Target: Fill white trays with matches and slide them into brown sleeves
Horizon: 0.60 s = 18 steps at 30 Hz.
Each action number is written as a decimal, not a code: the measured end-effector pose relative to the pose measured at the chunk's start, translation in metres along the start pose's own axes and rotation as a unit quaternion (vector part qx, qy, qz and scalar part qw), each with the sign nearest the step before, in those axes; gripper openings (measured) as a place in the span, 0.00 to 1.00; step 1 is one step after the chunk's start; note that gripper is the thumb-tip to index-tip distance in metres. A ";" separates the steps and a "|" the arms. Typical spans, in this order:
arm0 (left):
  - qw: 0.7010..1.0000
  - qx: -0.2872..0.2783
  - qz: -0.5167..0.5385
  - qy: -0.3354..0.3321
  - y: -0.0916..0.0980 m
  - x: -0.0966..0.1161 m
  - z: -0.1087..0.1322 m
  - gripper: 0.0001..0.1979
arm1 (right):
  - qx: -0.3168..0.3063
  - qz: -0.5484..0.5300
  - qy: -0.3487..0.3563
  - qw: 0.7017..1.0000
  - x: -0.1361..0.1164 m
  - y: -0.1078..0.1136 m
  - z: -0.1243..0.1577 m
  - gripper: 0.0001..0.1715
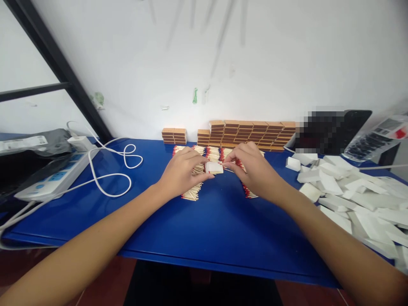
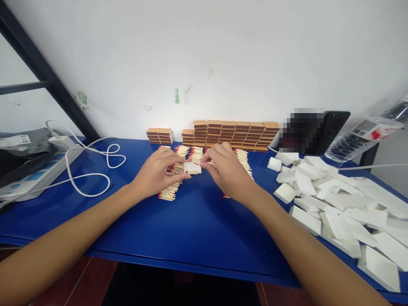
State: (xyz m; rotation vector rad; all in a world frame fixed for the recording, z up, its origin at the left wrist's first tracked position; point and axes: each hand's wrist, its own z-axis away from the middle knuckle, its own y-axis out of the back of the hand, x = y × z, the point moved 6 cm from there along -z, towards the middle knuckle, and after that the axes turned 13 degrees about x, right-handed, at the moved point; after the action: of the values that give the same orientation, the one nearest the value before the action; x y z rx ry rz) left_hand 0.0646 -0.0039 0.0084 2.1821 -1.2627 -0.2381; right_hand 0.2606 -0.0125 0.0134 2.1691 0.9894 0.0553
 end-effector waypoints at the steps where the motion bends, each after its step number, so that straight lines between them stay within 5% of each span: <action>1: 1.000 0.000 0.003 -0.006 0.001 0.004 -0.001 0.20 | 0.001 -0.004 0.004 1.000 -0.005 -0.001 0.001 0.06; 11: 1.000 -0.002 0.029 -0.001 0.001 0.014 -0.003 0.16 | -0.004 -0.001 0.024 1.000 -0.027 -0.014 0.007 0.08; 18: 1.000 0.001 0.020 0.012 0.000 0.008 -0.001 0.17 | 0.016 0.002 0.004 1.000 -0.005 0.001 0.001 0.07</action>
State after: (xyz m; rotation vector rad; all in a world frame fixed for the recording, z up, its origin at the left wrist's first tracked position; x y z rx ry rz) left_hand 0.0694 -0.0107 0.0102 2.1527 -1.2917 -0.1956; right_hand 0.2581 -0.0164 0.0147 2.2015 0.9971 0.0515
